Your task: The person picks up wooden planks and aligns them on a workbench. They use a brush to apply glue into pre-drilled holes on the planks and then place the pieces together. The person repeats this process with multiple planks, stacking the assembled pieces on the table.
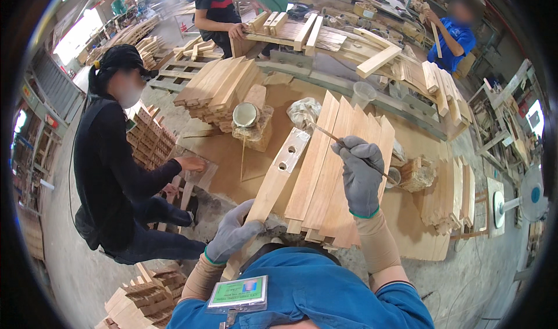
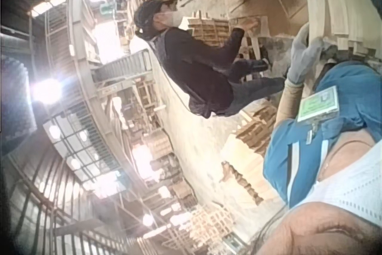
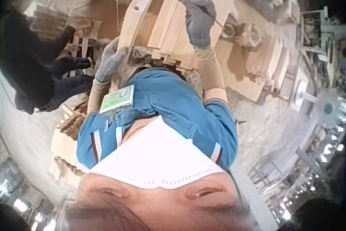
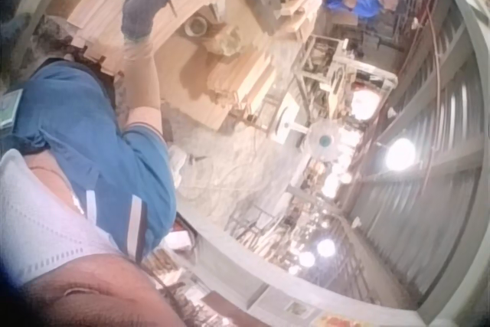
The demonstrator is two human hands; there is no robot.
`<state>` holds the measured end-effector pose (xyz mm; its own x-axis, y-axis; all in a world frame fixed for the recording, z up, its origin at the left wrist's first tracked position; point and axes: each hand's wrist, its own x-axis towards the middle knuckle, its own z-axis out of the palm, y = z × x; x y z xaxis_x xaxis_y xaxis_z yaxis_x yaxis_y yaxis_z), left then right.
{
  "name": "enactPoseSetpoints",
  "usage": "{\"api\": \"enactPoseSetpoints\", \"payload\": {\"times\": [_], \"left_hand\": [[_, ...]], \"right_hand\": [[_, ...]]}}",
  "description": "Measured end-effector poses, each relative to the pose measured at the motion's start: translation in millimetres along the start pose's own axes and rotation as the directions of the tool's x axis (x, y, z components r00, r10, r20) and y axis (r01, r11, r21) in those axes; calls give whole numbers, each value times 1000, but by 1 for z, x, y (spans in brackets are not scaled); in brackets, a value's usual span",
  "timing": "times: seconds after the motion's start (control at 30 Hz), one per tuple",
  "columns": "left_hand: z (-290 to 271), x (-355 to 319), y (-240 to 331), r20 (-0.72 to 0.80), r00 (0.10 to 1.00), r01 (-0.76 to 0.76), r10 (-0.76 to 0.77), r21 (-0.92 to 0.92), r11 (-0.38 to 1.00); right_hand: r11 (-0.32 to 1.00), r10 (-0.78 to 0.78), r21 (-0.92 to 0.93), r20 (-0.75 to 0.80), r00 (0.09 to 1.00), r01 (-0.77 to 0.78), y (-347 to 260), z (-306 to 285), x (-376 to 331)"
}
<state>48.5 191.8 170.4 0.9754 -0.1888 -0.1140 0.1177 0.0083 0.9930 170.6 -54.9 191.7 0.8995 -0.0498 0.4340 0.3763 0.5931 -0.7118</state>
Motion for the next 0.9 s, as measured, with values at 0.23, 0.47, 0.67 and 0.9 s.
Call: {"api": "enactPoseSetpoints", "payload": {"times": [0.23,0.47,0.67,0.9], "left_hand": [[3,-3,3,16,1000,3,-3,3,1000],[2,-4,-7,31,999,32,-32,1,999],[17,-5,-3,35,998,50,-49,-51,997],[60,1,4,18,994,105,-104,-15,994]], "right_hand": [[996,-24,-87,38,999,27,-1,3,-8],[957,-31,-279,166,986,77,-10,9,-17],[975,-78,-206,67,995,90,-21,9,-18],[855,-234,-369,353,906,365,-41,-35,-10]]}}
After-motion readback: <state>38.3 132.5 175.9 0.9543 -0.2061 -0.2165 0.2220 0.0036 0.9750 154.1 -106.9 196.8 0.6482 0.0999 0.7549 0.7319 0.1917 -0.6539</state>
